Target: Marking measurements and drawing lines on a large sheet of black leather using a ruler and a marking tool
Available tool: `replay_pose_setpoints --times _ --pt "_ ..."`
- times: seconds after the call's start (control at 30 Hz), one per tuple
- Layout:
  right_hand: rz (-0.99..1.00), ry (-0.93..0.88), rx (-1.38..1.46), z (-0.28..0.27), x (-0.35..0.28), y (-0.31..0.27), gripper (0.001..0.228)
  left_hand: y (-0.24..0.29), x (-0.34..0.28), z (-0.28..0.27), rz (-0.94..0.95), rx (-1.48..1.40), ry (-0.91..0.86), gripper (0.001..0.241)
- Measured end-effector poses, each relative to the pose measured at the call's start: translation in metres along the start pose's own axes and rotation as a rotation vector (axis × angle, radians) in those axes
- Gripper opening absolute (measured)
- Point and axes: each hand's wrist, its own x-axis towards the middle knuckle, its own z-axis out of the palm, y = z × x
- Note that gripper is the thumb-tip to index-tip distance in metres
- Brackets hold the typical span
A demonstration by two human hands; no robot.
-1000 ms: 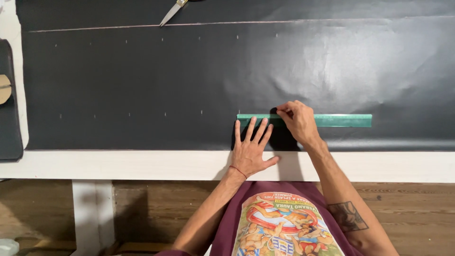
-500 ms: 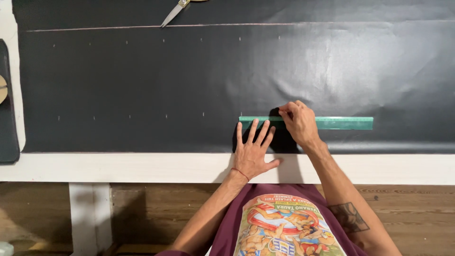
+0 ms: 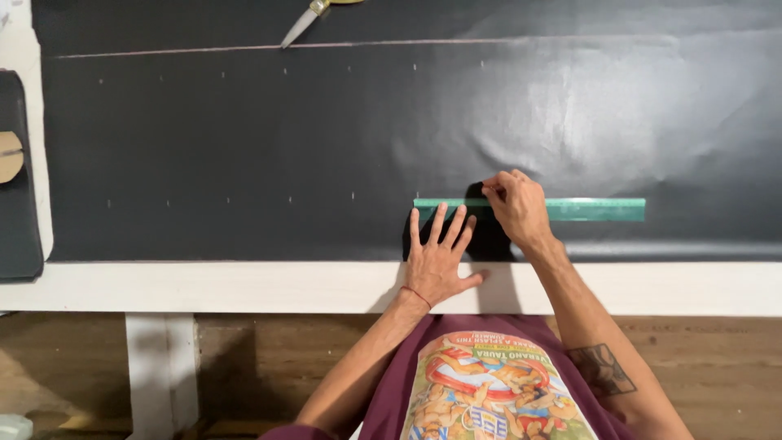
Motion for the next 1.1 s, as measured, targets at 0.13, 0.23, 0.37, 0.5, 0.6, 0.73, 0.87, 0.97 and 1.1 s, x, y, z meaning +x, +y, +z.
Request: replay_pose_setpoints --times 0.13,0.23,0.37,0.5,0.6,0.73,0.87,0.97,1.1 --pt "-0.013 -0.024 0.031 -0.001 0.003 0.004 0.014 0.000 0.005 -0.007 -0.001 0.019 -0.009 0.119" --pt "0.081 0.052 0.217 -0.022 -0.009 0.008 0.015 0.006 0.005 -0.016 0.005 0.013 -0.015 0.114" --pt "0.283 0.233 0.815 -0.057 -0.021 0.048 0.021 0.014 0.012 -0.022 -0.018 0.045 -0.056 0.115" --pt "0.345 0.315 0.865 -0.105 -0.042 0.052 0.021 0.025 0.023 -0.032 -0.028 0.070 -0.166 0.119" --pt "0.330 0.283 0.833 -0.091 -0.047 0.075 0.022 0.027 0.028 -0.035 -0.030 0.070 -0.203 0.118" --pt "0.317 0.237 0.731 -0.100 -0.046 0.056 0.015 0.030 0.030 -0.035 -0.032 0.099 -0.225 0.119" --pt "0.254 0.185 0.560 -0.107 -0.045 0.051 0.015 0.032 0.031 -0.039 -0.044 0.107 -0.242 0.117" --pt "0.233 0.167 0.499 -0.102 -0.046 0.062 0.013 0.033 0.032 -0.042 -0.057 0.101 -0.268 0.115" --pt "0.203 0.142 0.399 -0.084 -0.045 0.088 0.011 0.033 0.033 -0.043 -0.063 0.095 -0.283 0.114"
